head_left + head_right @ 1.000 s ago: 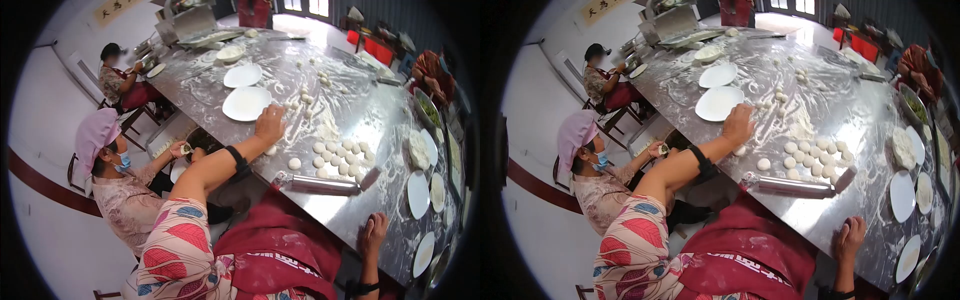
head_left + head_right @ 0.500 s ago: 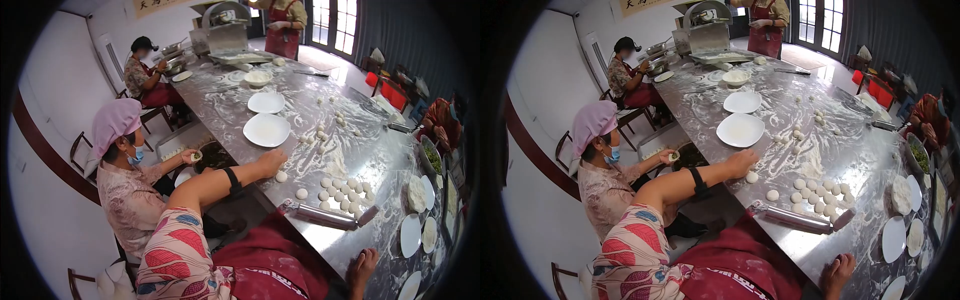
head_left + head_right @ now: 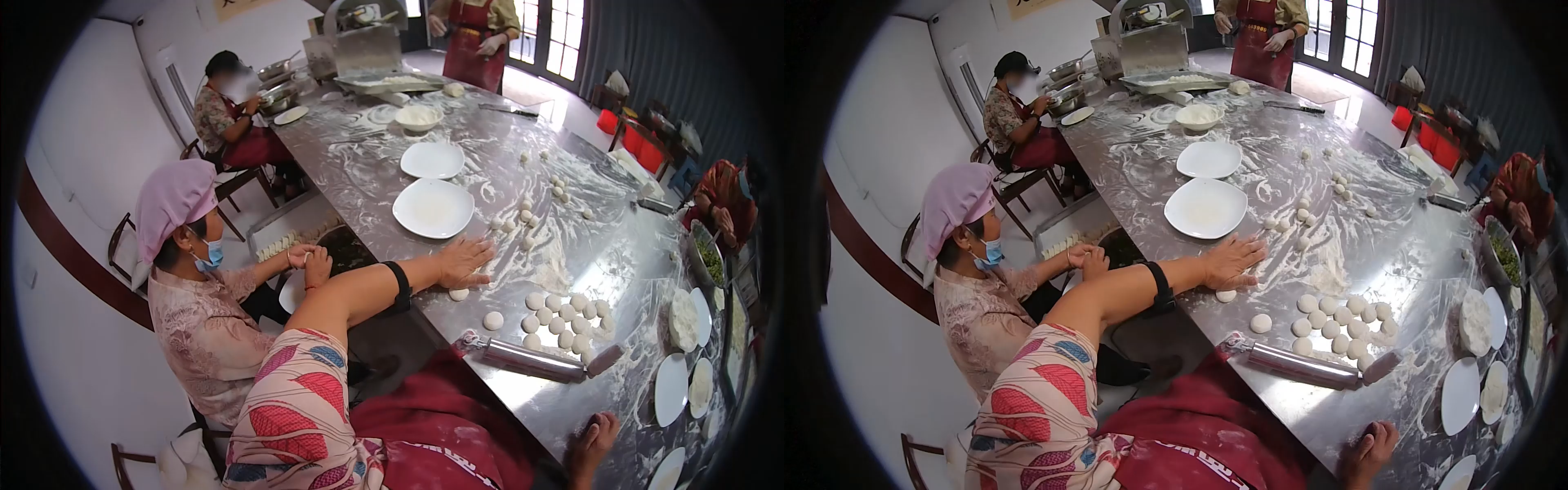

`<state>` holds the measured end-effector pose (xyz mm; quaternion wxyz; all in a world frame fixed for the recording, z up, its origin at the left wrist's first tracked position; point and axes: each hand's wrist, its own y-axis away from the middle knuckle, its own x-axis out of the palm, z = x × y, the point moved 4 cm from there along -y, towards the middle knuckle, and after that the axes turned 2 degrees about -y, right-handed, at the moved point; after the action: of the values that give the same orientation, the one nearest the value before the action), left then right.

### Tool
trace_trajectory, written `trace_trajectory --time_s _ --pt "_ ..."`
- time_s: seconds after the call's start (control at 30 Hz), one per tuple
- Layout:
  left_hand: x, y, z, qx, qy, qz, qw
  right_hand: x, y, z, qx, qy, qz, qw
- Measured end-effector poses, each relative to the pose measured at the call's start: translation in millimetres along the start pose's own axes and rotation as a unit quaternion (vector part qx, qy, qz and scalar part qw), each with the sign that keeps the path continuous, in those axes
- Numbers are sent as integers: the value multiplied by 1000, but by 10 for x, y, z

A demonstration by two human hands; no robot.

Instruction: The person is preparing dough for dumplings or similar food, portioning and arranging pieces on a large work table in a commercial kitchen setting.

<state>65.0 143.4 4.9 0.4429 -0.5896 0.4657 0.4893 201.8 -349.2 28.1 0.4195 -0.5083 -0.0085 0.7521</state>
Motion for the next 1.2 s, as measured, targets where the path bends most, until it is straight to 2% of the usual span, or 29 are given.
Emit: trace_trajectory --time_s 0.2,0.3,0.33,0.37,0.4,0.43,0.47,0.5,0.63,0.77,0.97,1.07,1.17,1.2 --pt "-7 -2 4 22 -36 -22 999 -40 -39 135 -18 23 -7 1000" --pt "-42 8 -24 14 -39 -39 998 -71 -39 160 -129 141 28 981" --pt "-70 13 -15 -13 -41 -56 997 -46 -13 120 -24 26 9 999" --pt "-107 59 -52 -40 -35 -66 996 -64 -102 148 -84 71 -2 994" --pt "232 49 187 20 -53 -235 970 -42 -93 133 -134 117 -1 984" --pt "-4 217 80 -10 -67 -255 964 -33 -8 132 -177 159 7 971" --pt "64 302 251 -86 15 -290 953 -37 -3 120 -132 125 5 983" --pt "-348 531 72 -167 104 -227 954 -37 -28 126 -86 88 -2 992" --pt "-413 832 338 -192 96 -26 976 -50 -59 161 -29 24 -9 999" --pt "-439 854 170 -214 111 117 963 -45 -40 133 -28 24 -10 999" --pt "-195 439 99 -128 100 11 987 -42 -49 86 -35 52 -13 998" --pt "-262 70 -290 -102 179 57 977 -3 -42 51 -31 48 -18 998" --pt "-186 -304 -367 -84 380 -50 920 -24 -52 40 -26 44 -15 999" --pt "-170 -481 -302 -105 288 -68 950 -30 -56 42 -24 44 -11 999"
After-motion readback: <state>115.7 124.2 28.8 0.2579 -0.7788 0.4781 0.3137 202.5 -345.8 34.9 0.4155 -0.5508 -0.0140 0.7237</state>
